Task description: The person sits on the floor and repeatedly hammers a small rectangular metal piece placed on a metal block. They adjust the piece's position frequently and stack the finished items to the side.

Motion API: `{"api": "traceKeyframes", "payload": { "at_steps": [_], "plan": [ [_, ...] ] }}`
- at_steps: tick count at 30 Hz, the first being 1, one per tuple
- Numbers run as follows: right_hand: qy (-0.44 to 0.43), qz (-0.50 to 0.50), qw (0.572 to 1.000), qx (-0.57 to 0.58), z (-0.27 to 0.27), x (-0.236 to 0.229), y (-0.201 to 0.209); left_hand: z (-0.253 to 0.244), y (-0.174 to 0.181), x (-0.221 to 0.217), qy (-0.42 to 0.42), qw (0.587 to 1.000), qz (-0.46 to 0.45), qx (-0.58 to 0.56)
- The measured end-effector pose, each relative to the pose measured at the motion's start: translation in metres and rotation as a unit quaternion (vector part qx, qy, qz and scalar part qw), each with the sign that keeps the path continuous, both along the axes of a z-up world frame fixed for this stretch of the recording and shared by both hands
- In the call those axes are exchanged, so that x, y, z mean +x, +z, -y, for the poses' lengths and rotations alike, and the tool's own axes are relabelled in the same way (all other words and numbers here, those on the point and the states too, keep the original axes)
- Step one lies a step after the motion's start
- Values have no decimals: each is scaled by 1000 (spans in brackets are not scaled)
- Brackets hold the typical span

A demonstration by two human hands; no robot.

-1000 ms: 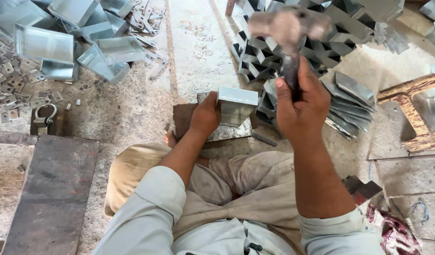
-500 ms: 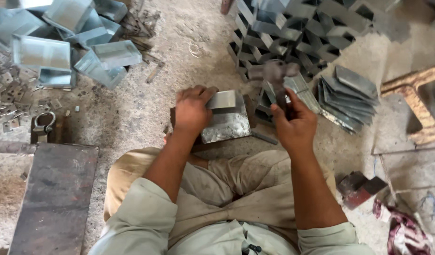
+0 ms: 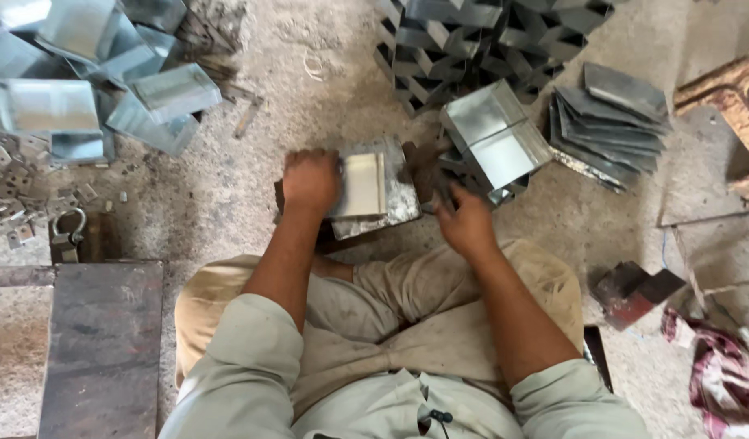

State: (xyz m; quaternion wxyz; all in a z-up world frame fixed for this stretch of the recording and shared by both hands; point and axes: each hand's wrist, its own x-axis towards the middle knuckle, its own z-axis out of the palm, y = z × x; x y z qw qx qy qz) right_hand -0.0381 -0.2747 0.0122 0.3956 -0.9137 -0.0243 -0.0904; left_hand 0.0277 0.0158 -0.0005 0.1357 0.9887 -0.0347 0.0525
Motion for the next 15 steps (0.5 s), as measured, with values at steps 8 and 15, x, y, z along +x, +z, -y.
{"api": "traceKeyframes", "payload": {
  "at_steps": [8,15],
  "plan": [
    [21,-60,997,48,3,-2,-3,-9,37,-41,-84,991,-88,-55],
    [-52,19,990,132,4,-16,35,-3,71,-52,-119,985,-122,12]
  ]
}}
